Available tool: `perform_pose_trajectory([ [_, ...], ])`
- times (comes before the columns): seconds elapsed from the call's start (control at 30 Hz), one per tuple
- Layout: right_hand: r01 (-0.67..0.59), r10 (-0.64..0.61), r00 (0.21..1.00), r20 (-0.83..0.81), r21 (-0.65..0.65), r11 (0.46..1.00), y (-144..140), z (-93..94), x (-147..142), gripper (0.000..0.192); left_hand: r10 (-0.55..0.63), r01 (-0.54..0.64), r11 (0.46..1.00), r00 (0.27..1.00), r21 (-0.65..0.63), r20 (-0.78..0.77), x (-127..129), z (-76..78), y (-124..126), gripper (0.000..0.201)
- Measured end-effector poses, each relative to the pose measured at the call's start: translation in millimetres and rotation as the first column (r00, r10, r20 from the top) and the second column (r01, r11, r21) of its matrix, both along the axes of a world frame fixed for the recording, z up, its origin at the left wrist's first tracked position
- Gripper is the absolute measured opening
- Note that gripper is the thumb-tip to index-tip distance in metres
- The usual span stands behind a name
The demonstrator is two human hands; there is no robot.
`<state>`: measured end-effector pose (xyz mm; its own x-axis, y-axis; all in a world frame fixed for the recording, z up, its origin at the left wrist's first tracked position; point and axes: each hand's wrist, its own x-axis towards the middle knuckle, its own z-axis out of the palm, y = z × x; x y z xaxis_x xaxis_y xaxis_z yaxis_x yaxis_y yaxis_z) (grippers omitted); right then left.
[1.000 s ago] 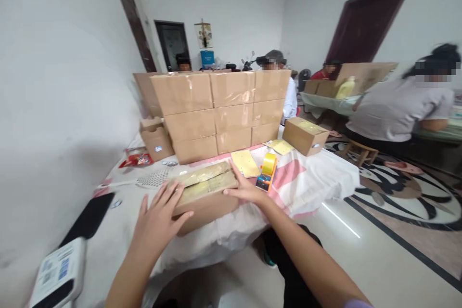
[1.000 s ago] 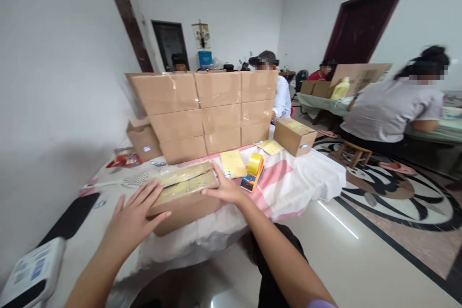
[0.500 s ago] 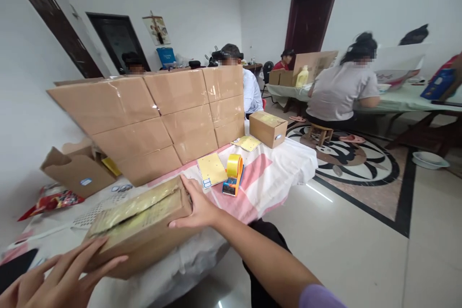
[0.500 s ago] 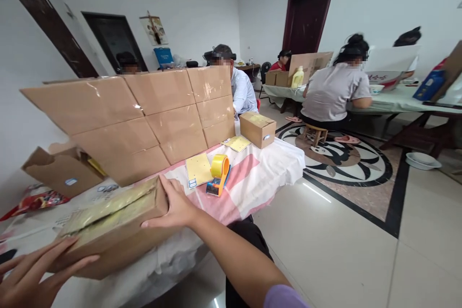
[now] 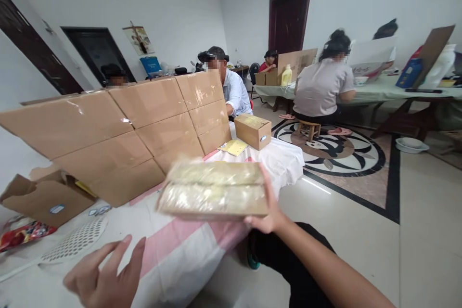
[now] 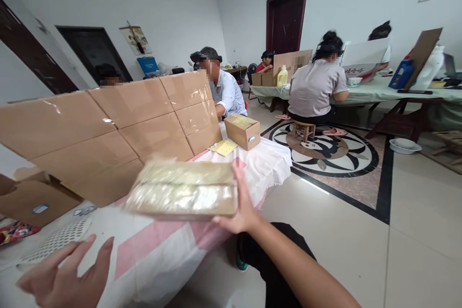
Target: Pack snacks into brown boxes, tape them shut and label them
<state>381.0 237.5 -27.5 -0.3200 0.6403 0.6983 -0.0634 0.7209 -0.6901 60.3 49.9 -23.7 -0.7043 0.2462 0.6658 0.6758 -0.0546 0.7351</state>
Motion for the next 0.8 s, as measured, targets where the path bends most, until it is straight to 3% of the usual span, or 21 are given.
perform_pose_trajectory([
  [0.07, 0.241, -0.247, 0.967, -0.061, -0.090, 0.966, 19, -2.2, 36, 0.122, 0.074, -0.072, 0.994, 0.997, 0.079, -0.014, 17, 12.9, 19, 0.040],
  [0.17, 0.586, -0.593, 0.802, -0.078, -0.093, 0.805, 54, -10.1, 90, 0.119, 0.093, -0.118, 0.969, 0.988, 0.219, 0.123, 37, 28.3, 46, 0.045],
  [0.27, 0.787, -0.789, 0.615, -0.021, -0.052, 0.615, 89, -31.2, 137, 0.120, 0.036, -0.097, 0.962, 0.972, 0.255, 0.234, 46, 28.8, 68, 0.043],
  [0.33, 0.844, -0.844, 0.537, 0.022, -0.032, 0.536, 107, -49.7, 159, 0.121, -0.028, -0.048, 0.962, 0.961, 0.267, 0.274, 46, 21.4, 80, 0.042],
  [0.4, 0.860, -0.858, 0.510, 0.061, 0.002, 0.511, 120, -66.3, 172, 0.120, -0.073, -0.002, 0.970, 0.951, 0.244, 0.300, 46, 11.3, 88, 0.041],
  [0.53, 0.845, -0.843, 0.526, 0.111, 0.044, 0.533, 135, -79.6, 172, 0.115, -0.106, 0.050, 0.985, 0.931, 0.167, 0.350, 46, -4.2, 93, 0.040],
  [0.8, 0.824, -0.825, 0.477, 0.302, 0.174, 0.539, 168, -38.9, 145, 0.112, -0.127, 0.080, 0.987, 0.922, 0.142, 0.365, 38, -5.7, 92, 0.037],
])
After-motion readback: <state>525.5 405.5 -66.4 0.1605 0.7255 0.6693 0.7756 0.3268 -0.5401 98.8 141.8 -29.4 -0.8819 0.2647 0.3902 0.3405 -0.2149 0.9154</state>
